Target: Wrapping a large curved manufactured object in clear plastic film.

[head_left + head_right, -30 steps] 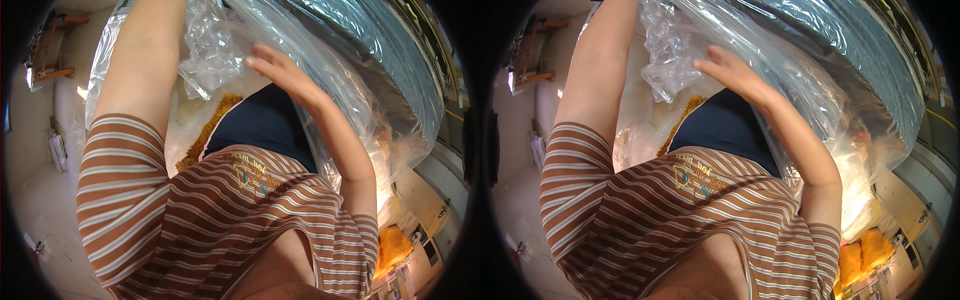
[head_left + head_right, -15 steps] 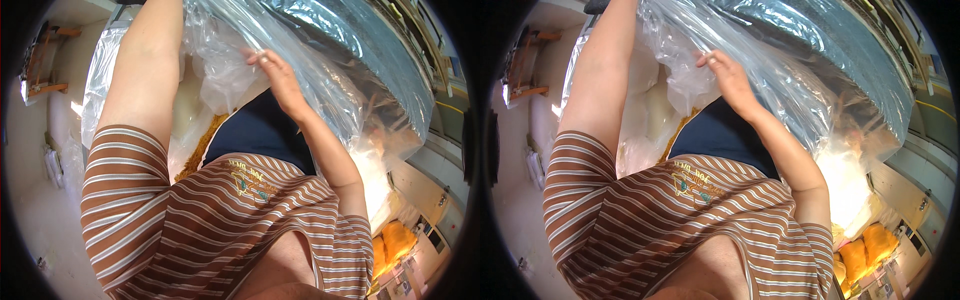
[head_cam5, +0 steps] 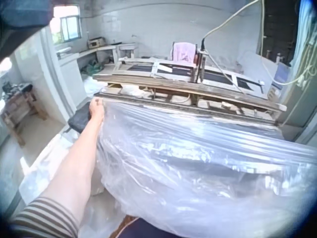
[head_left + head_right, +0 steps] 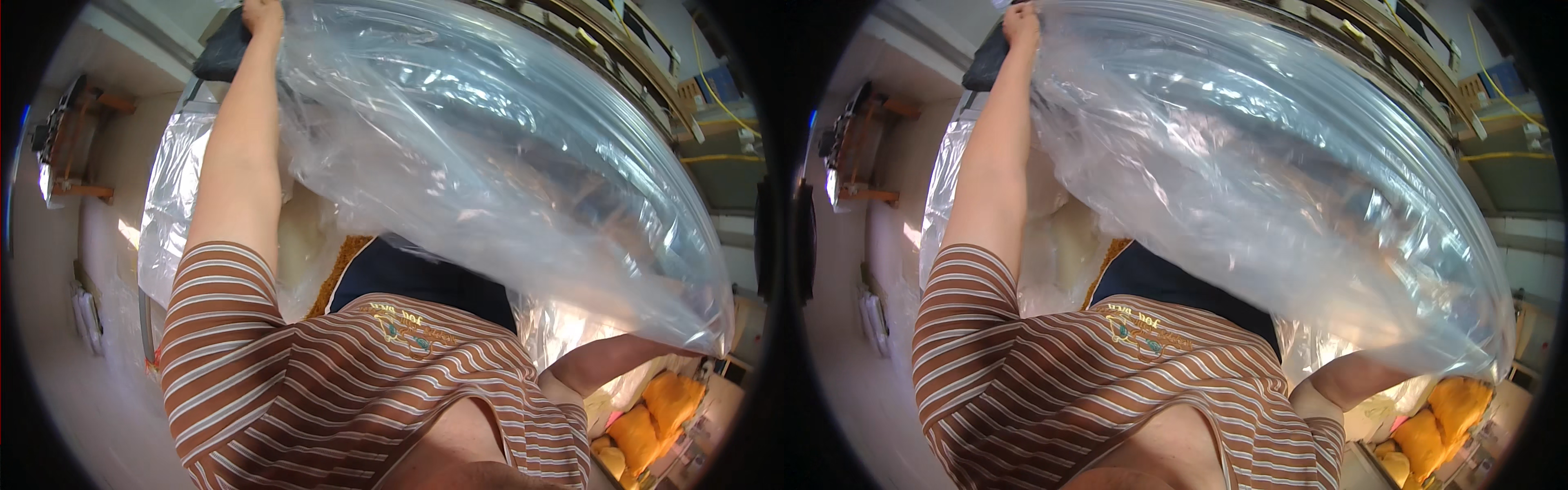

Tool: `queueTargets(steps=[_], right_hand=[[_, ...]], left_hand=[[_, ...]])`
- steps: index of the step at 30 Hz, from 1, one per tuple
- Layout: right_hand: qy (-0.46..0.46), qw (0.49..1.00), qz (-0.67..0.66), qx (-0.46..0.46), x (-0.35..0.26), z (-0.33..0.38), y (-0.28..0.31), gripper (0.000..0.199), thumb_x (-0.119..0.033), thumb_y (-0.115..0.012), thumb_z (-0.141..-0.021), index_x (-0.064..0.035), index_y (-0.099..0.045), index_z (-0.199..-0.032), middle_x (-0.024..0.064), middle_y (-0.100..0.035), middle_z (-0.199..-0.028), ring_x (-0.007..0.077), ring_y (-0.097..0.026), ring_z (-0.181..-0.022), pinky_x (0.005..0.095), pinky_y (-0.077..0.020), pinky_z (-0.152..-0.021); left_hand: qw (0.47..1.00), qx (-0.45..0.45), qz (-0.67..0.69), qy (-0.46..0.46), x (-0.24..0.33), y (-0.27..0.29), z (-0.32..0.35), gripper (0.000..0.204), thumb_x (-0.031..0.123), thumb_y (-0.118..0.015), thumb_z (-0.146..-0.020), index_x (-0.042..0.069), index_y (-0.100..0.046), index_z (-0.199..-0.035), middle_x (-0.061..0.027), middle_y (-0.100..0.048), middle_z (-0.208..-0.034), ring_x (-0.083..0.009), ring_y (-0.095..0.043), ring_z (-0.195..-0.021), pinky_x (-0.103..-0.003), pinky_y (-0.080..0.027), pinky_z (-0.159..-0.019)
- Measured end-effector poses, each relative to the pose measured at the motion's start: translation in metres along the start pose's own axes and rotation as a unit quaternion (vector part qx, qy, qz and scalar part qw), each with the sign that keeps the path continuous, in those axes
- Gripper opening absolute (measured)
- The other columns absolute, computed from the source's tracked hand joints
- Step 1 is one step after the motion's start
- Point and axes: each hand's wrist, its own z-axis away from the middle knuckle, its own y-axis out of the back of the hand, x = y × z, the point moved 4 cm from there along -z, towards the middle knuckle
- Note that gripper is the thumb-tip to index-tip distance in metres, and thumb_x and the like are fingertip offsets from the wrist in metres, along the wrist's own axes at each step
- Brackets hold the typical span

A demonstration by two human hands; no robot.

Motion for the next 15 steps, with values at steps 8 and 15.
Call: queueTargets(steps=[8,15], right_hand=[[-0.016,0.777,-0.591,0.216,0.046,0.154,0.024,0.029,-0.021,-0.053,-0.087,0.0012,-0.054,-0.105,0.0112,-0.058,-0.094,0.0177,-0.054,-0.090,0.0321,-0.0464,-0.085],[-0.009,0.715,0.089,0.693,-0.108,0.114,0.045,0.054,-0.041,-0.039,-0.093,-0.0048,-0.035,-0.132,0.0085,-0.043,-0.129,0.0227,-0.042,-0.117,0.0362,-0.0357,-0.098]], left_hand=[[0.996,0.058,0.006,0.069,0.006,0.005,0.005,0.029,0.031,-0.059,-0.077,0.004,-0.064,-0.087,-0.0187,-0.063,-0.090,-0.0330,-0.060,-0.087,-0.041,-0.045,-0.080],[0.996,-0.082,0.007,-0.029,-0.015,0.019,-0.014,0.029,0.027,-0.058,-0.081,0.001,-0.062,-0.093,-0.0156,-0.063,-0.094,-0.0282,-0.060,-0.088,-0.034,-0.045,-0.079]])
